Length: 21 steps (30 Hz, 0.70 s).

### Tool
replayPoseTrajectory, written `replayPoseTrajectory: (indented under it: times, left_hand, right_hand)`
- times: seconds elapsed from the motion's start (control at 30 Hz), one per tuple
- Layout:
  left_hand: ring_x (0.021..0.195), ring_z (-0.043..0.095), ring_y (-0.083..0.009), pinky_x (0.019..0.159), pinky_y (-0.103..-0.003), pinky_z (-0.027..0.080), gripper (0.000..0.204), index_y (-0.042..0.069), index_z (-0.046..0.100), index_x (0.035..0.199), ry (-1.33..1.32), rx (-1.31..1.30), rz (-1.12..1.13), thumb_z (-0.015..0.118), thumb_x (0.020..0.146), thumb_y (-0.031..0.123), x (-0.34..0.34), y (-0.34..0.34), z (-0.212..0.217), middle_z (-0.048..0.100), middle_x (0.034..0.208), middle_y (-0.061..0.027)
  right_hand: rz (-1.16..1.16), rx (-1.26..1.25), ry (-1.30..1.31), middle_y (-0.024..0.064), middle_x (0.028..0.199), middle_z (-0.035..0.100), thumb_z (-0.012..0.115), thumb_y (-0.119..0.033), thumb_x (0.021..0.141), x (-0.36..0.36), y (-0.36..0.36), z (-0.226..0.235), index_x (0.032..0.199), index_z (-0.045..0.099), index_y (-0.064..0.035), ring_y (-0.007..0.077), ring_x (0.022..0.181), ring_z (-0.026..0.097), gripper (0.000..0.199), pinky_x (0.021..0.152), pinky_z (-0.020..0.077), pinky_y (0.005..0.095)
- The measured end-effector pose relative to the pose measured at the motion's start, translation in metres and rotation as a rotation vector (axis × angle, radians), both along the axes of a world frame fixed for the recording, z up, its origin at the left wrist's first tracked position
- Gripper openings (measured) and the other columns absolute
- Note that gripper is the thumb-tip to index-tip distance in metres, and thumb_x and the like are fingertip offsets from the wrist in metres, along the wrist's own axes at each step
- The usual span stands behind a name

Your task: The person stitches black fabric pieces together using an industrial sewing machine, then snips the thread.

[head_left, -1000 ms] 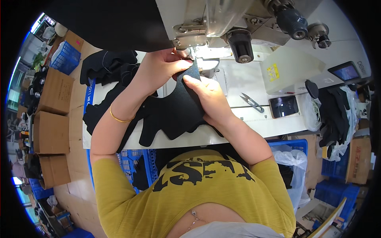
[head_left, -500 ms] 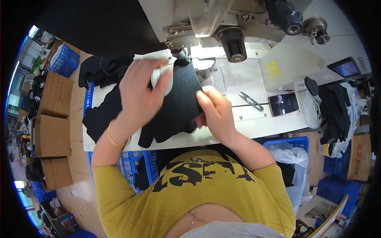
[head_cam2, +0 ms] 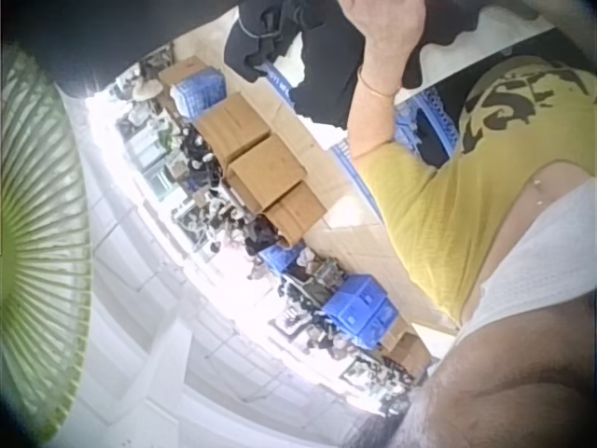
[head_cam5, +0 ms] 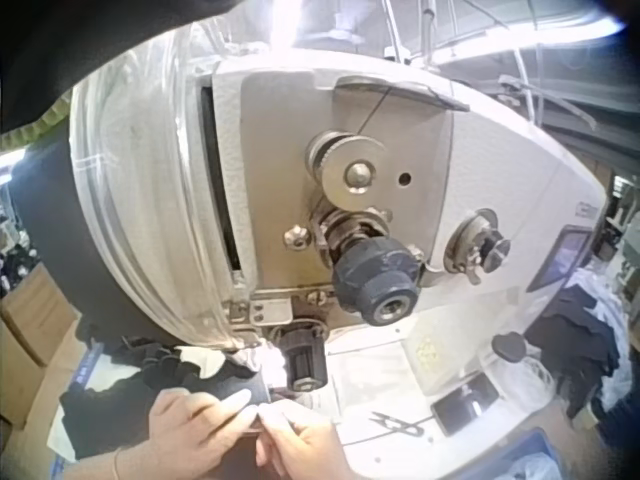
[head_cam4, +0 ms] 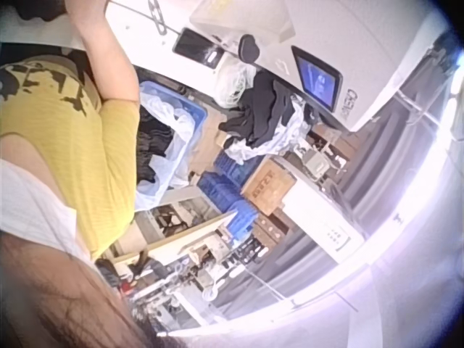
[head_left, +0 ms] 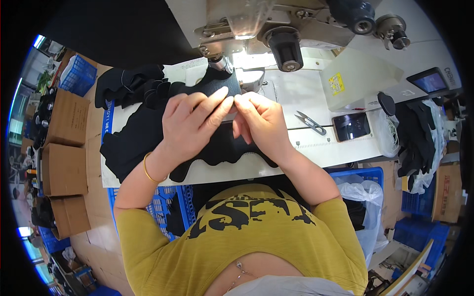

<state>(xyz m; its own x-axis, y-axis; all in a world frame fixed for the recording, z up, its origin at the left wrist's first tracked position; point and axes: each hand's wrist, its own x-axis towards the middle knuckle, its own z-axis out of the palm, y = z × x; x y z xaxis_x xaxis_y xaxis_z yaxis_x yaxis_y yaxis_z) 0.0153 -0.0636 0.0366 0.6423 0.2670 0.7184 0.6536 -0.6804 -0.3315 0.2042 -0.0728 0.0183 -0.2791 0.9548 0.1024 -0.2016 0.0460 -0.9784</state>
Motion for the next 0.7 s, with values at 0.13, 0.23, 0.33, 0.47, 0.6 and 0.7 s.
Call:
replayPoseTrajectory:
  times: [0.13, 0.23, 0.33, 0.47, 0.6, 0.7]
  left_hand:
    - [0.087, 0.059, -0.0162, 0.077, -0.031, 0.044, 0.034, 0.011, 0.071, 0.102, -0.004, 0.015, 0.012, 0.064, 0.069, 0.013, -0.003, 0.015, 0.006, 0.068, 0.112, 0.0001]
    - [0.086, 0.059, -0.0171, 0.078, -0.032, 0.045, 0.034, 0.011, 0.072, 0.102, -0.002, 0.003, 0.004, 0.062, 0.069, 0.011, -0.005, 0.026, 0.011, 0.068, 0.109, 0.0002]
    - [0.087, 0.059, -0.0178, 0.079, -0.033, 0.044, 0.036, 0.010, 0.072, 0.103, -0.002, 0.026, -0.004, 0.062, 0.069, 0.012, -0.009, 0.036, 0.011, 0.068, 0.105, 0.0002]
    - [0.088, 0.059, -0.0179, 0.081, -0.033, 0.044, 0.036, 0.010, 0.072, 0.104, 0.000, 0.024, 0.003, 0.062, 0.069, 0.010, -0.010, 0.038, 0.011, 0.067, 0.104, 0.0002]
    - [0.091, 0.059, -0.0196, 0.083, -0.035, 0.043, 0.036, 0.007, 0.070, 0.106, -0.028, -0.032, 0.017, 0.067, 0.071, 0.011, -0.013, 0.036, 0.018, 0.067, 0.107, -0.0022]
    - [0.094, 0.059, -0.0247, 0.085, -0.037, 0.043, 0.036, 0.004, 0.068, 0.111, -0.129, -0.205, 0.036, 0.069, 0.076, 0.012, -0.015, 0.027, 0.030, 0.066, 0.108, -0.0061]
  right_hand:
    - [0.002, 0.034, 0.083, 0.0043, 0.057, 0.060, 0.051, -0.020, 0.101, -0.006, 0.013, 0.000, 0.088, 0.062, -0.0020, 0.0046, 0.043, 0.045, 0.025, 0.041, 0.0336, 0.0205]
    - [0.007, 0.016, 0.093, 0.0052, 0.058, 0.061, 0.050, -0.017, 0.100, -0.008, 0.013, 0.001, 0.091, 0.062, -0.0020, 0.0054, 0.043, 0.045, 0.021, 0.042, 0.0346, 0.0206]
    - [0.008, 0.013, 0.083, 0.0054, 0.060, 0.061, 0.051, -0.016, 0.100, -0.008, 0.012, 0.000, 0.092, 0.062, -0.0024, 0.0056, 0.043, 0.046, 0.019, 0.043, 0.0349, 0.0205]
    - [0.038, 0.004, 0.066, 0.0054, 0.061, 0.061, 0.051, -0.016, 0.099, -0.004, 0.012, -0.003, 0.092, 0.062, -0.0028, 0.0055, 0.044, 0.047, 0.019, 0.043, 0.0353, 0.0203]
    - [0.044, -0.032, 0.018, 0.0046, 0.061, 0.062, 0.051, -0.016, 0.099, 0.001, 0.003, -0.003, 0.092, 0.062, -0.0028, 0.0050, 0.044, 0.047, 0.019, 0.043, 0.0352, 0.0201]
    - [0.064, -0.074, -0.032, 0.0032, 0.061, 0.062, 0.051, -0.015, 0.099, 0.009, -0.004, -0.009, 0.090, 0.062, -0.0029, 0.0039, 0.044, 0.047, 0.019, 0.044, 0.0348, 0.0198]
